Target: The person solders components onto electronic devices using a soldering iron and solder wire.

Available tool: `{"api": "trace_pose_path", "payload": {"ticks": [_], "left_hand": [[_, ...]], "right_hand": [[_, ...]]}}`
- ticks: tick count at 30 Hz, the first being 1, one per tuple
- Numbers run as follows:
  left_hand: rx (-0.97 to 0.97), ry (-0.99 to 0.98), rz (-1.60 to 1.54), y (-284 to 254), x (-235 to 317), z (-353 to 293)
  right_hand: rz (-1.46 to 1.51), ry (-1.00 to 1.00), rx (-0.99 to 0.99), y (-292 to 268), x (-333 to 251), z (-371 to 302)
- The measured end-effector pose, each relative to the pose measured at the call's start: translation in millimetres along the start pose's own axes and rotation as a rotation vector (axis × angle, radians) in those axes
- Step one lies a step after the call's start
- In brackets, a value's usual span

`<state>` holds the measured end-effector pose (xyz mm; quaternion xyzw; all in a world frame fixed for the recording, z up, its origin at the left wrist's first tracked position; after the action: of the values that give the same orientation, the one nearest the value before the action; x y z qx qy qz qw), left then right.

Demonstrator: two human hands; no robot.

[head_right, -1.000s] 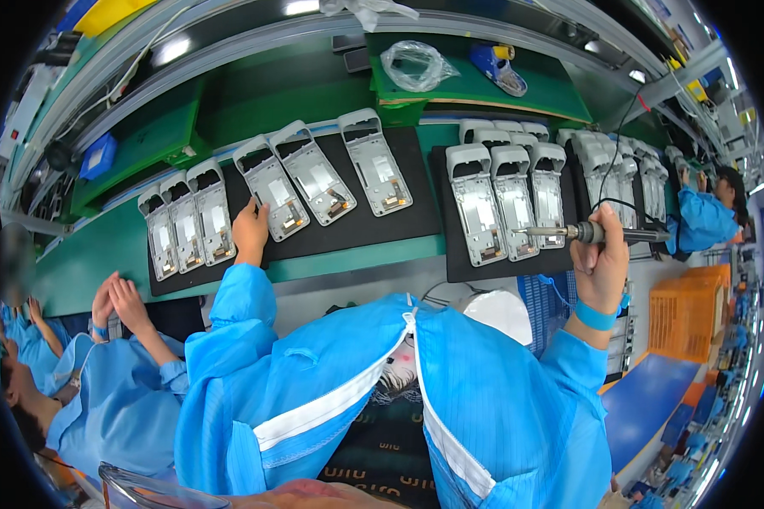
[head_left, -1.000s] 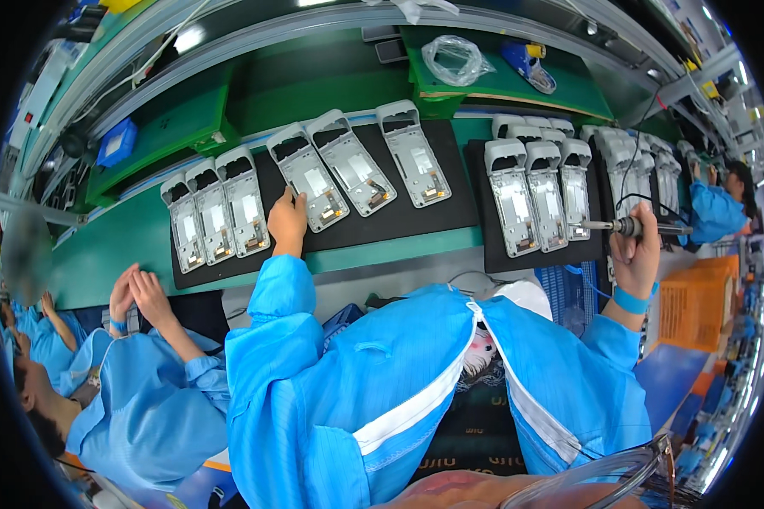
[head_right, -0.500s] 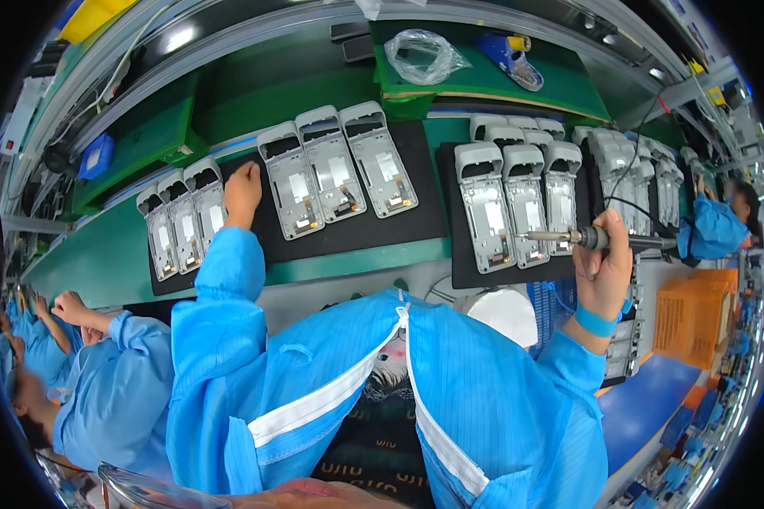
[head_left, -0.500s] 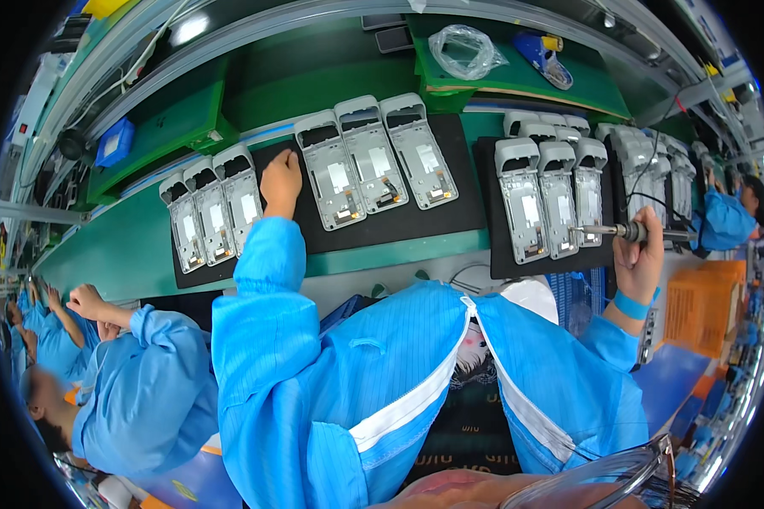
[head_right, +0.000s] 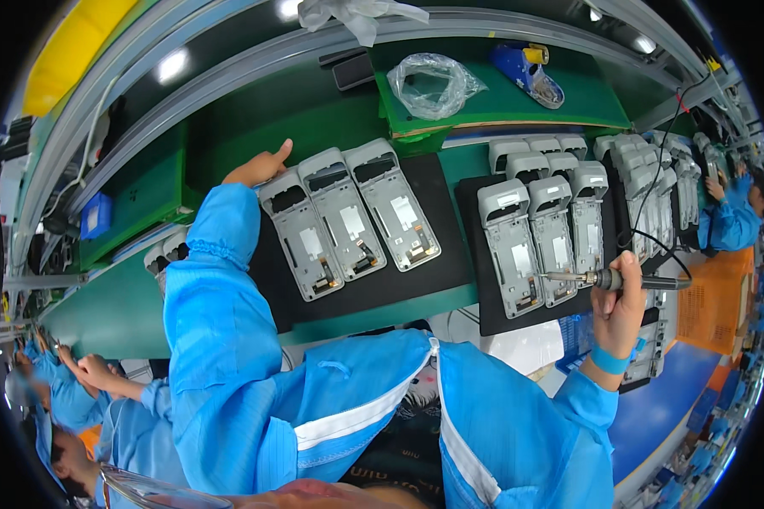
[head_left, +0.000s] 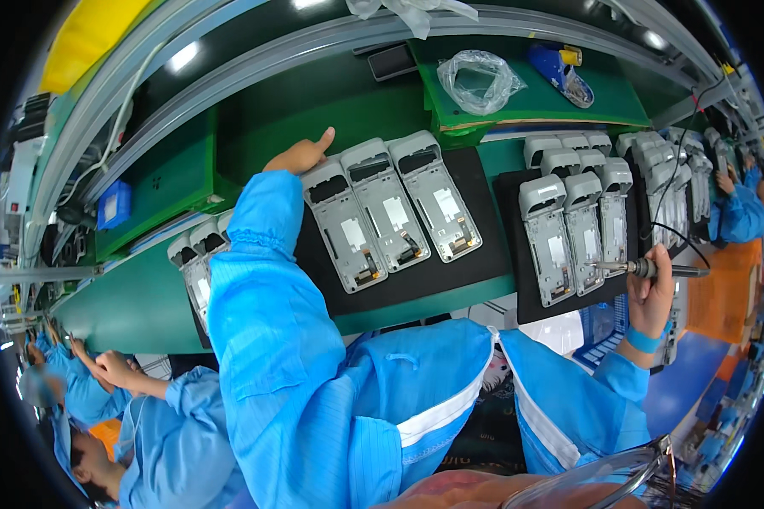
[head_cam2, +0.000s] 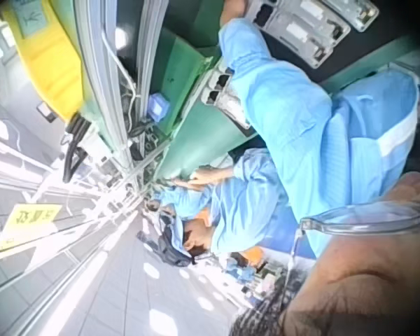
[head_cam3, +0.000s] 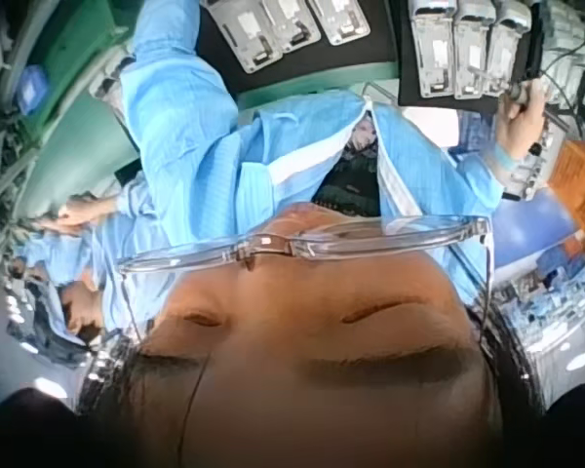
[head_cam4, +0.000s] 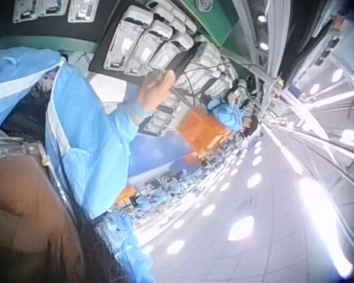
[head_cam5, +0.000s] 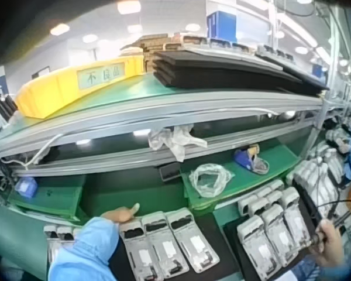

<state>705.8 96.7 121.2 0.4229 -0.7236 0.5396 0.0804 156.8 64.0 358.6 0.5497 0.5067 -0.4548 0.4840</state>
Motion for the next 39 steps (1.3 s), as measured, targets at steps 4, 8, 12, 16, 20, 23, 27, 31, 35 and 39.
{"api": "trace_pose_path", "payload": {"ticks": [4, 8, 12, 16, 20, 23, 27, 31, 35, 39], "left_hand": [[-0.149, 0.016, -0.170, 19.0, 13.9, 4.7], [-0.185, 0.024, -0.254, 29.9, 21.7, 0.5], [-0.106, 0.140, -0.094, 33.2, 21.5, 0.6], [-0.064, 0.147, -0.077, 33.3, 13.3, -3.8], [-0.007, 0.217, -0.096, 28.6, 23.6, -13.3], [0.003, 0.178, -0.131, 26.2, 23.8, -21.6], [0.014, 0.175, -0.132, 27.0, 18.8, -25.8], [0.291, 0.229, -0.145, 7.7, 17.6, -31.3], [0.011, 0.070, -0.897, 7.1, 34.2, -40.1], [-0.193, 0.204, -1.133, -3.0, 122.8, -61.6]], "right_hand": [[0.004, 0.000, 0.068, 9.0, -0.3, 5.7], [0.066, 0.057, 0.022, 22.4, 7.2, 11.8], [0.017, 0.054, -0.034, 35.1, 12.9, 11.4], [0.024, 0.081, -0.061, 41.2, 19.9, 10.9], [0.030, 0.084, -0.147, 41.8, 23.0, 8.8], [0.007, 0.114, -0.162, 36.8, 28.2, 8.7], [-0.027, 0.163, -0.204, 36.9, 34.5, 10.1], [-0.089, 0.185, -0.146, 35.9, 35.3, 11.1], [-0.020, 0.184, -0.208, 36.1, 26.9, 10.4], [0.044, 0.163, -0.263, 26.3, 16.4, 9.1]]}}
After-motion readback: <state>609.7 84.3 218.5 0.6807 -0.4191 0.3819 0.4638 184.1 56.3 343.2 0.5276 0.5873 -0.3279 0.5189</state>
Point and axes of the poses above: each hand's wrist, its own z-axis towards the middle knuckle, its own y-axis out of the palm, x = y × z, the point moved 7 cm from there along z, towards the middle knuckle, and after that the axes turned 5 degrees about y, right-handed, at the moved point
